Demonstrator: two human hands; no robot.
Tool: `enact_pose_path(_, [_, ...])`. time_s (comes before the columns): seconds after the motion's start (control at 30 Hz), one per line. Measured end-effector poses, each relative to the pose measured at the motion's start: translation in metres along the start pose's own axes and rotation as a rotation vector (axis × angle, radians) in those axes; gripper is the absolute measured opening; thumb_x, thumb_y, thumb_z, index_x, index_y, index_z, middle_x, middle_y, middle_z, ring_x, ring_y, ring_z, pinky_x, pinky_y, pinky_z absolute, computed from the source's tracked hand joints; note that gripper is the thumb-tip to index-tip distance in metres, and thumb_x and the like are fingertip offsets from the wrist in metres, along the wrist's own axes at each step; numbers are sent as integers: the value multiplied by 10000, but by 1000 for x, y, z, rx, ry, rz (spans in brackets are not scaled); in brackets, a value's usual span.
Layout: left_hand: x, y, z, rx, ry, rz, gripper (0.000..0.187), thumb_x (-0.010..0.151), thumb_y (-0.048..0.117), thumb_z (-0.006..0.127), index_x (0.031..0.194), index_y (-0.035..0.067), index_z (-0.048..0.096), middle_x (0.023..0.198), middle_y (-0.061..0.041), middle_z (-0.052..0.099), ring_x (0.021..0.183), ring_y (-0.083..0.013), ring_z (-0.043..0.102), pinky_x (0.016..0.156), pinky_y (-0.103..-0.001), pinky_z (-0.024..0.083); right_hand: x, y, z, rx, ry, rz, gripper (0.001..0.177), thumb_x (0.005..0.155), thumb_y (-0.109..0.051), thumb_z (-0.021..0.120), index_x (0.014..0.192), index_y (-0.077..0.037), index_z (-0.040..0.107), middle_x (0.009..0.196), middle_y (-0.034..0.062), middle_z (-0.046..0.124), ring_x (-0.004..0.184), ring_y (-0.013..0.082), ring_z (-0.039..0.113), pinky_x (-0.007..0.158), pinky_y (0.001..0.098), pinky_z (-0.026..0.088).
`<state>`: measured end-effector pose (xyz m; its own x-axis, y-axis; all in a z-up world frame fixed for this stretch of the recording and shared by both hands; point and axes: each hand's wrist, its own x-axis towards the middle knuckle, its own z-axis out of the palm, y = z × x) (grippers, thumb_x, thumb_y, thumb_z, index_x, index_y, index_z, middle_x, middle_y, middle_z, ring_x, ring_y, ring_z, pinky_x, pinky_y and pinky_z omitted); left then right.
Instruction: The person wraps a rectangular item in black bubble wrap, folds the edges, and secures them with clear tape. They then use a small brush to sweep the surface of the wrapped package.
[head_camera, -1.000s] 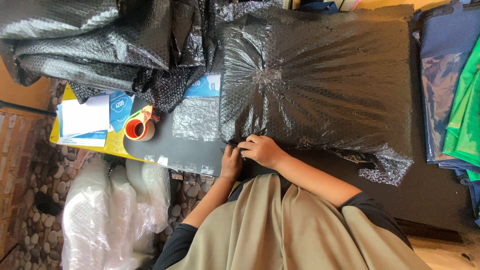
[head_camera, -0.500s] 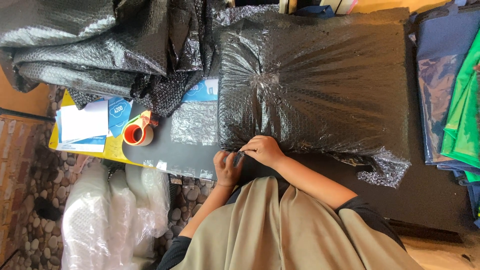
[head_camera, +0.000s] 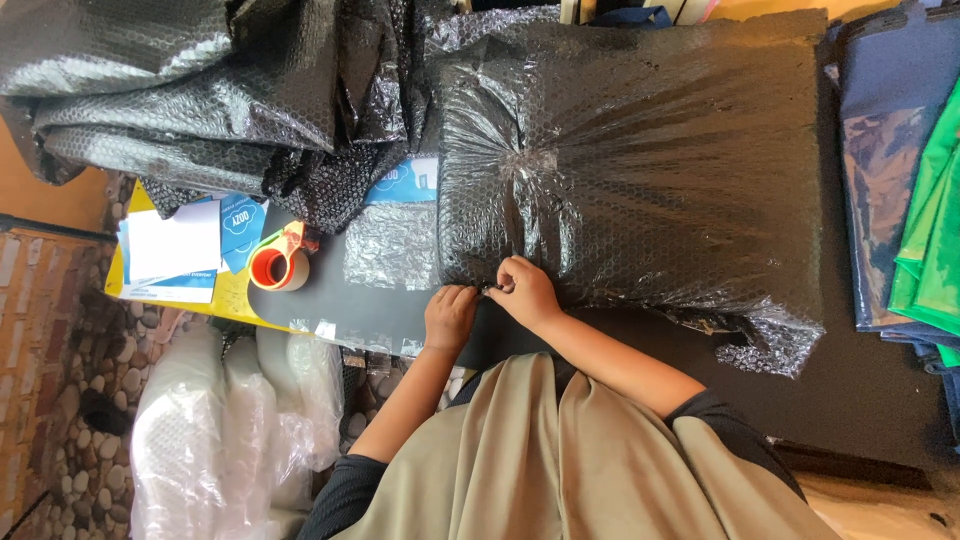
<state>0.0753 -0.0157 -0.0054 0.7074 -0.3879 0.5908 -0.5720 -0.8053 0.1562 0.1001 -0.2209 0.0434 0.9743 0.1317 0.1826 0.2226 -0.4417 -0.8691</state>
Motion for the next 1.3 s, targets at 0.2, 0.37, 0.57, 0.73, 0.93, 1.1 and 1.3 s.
enact_pose_path(0.2, [5,-2,-3,-141,-79,-124,117,877,149,794,902,128,681,751,-30,628,741,-255,669,705,-368,559,3,-6,-2,78,-29,40,303,665,-60,873,771,-129,598,687,10,556,628,212,720,581,299,572])
enact_pose_path(0.37, [-3,-10,7,-160,-112,-145,138,833,98,793,878,121,665,737,-58,623,752,-289,673,697,-389,558,-4,-36,-30,3,-151,-189,228,739,-134,862,850,-151,664,731,-4,545,703,216,676,648,315,567])
enact_pose_path(0.57, [1,0,-1,-150,-97,-167,133,834,86,793,885,108,672,753,-80,637,773,-308,685,713,-396,564,-4,-25,-23,-357,-206,-458,105,887,-161,765,858,-112,677,761,-6,417,617,203,553,535,298,504])
enact_pose_path(0.73, [6,11,-19,-201,-78,-236,114,865,112,797,910,94,694,789,-82,664,805,-302,702,737,-386,578,-5,-2,-7,-357,-176,-395,102,948,-181,725,881,-112,690,762,-8,439,595,196,563,497,293,492])
enact_pose_path(0.93, [-4,-14,-72,-343,84,-467,151,883,122,817,1027,165,796,955,-36,773,950,-237,739,857,-358,574,-3,6,-5,-334,-166,-342,33,916,-193,749,899,-169,734,777,-17,502,629,187,618,566,274,536])
enact_pose_path(1.1, [-101,-108,-123,-151,599,-1037,227,982,45,681,1209,28,676,1066,-171,669,1030,-305,655,901,-373,542,-3,7,-4,-404,-127,-378,88,851,-208,802,915,-224,744,828,-26,615,762,183,688,679,292,567])
enact_pose_path(1.3, [-202,-142,-151,-170,639,-2039,635,812,550,843,1327,242,634,1278,-104,690,1181,-297,681,985,-529,560,-2,-2,-9,-361,-133,-436,56,896,-141,785,921,-167,742,776,-24,553,661,141,649,619,243,565])
